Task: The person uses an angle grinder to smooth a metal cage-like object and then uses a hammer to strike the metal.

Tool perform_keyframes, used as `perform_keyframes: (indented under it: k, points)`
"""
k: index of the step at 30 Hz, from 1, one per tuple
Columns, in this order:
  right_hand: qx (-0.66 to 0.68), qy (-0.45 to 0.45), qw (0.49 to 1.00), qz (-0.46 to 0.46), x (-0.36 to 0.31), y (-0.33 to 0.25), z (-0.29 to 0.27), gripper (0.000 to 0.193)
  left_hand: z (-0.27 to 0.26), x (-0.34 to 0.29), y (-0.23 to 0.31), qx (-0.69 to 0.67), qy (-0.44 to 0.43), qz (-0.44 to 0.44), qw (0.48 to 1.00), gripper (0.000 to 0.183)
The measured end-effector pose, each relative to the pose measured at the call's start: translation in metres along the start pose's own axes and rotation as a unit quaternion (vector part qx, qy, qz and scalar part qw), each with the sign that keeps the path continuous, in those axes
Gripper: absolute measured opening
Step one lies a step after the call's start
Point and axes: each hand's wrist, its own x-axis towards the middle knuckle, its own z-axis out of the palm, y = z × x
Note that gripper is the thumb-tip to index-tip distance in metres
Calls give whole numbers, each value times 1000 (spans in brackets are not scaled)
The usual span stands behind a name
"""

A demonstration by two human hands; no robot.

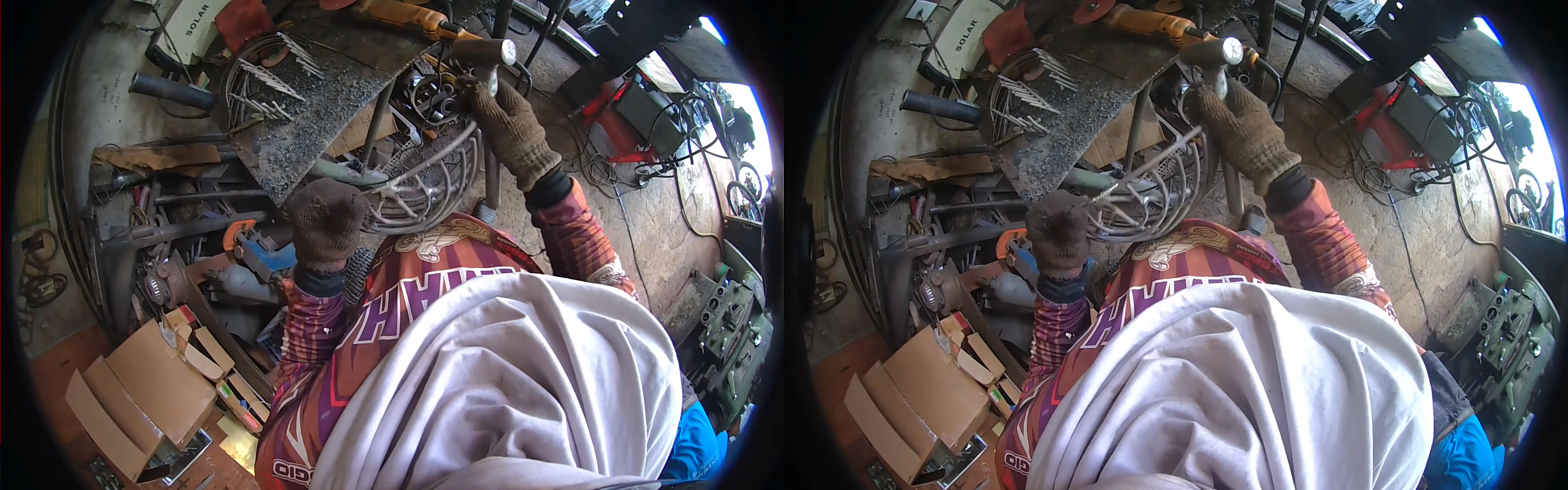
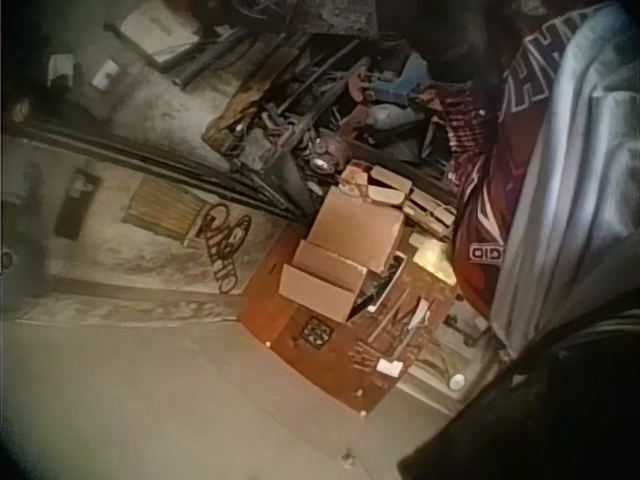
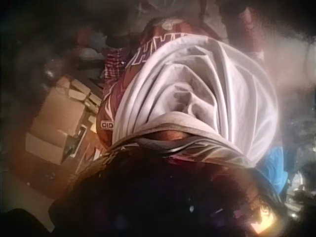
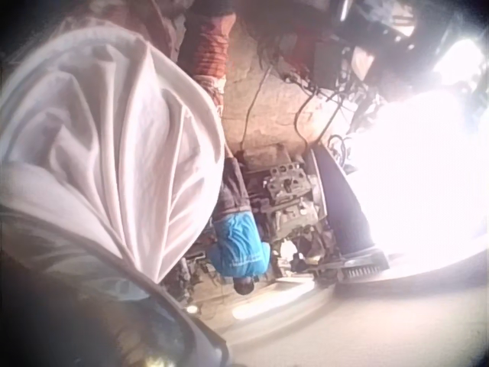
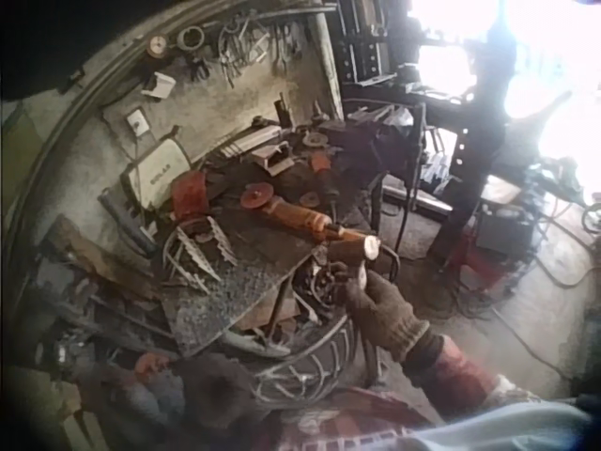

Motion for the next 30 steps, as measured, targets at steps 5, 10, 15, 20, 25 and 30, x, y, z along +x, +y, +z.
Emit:
perform_keyframes:
  k: [5,10,15,20,25,30]
  points:
    - [61,22,994,-91,-53,-36,-2,40,-33,0,-18,-57,-21,-99,993,25]
    - [-16,-127,984,-122,-81,-61,16,45,-10,17,14,79,27,-4,996,16]
    - [-14,-123,986,-108,-83,-66,20,49,-2,23,18,101,87,66,989,16]
    - [-63,-117,983,-127,-89,-62,18,44,-8,30,24,127,41,82,988,21]
    - [115,-129,982,-82,-89,-75,22,48,-19,40,16,178,53,125,975,26]
    - [350,-91,923,-129,-93,-86,4,56,-19,35,14,150,94,108,978,28]
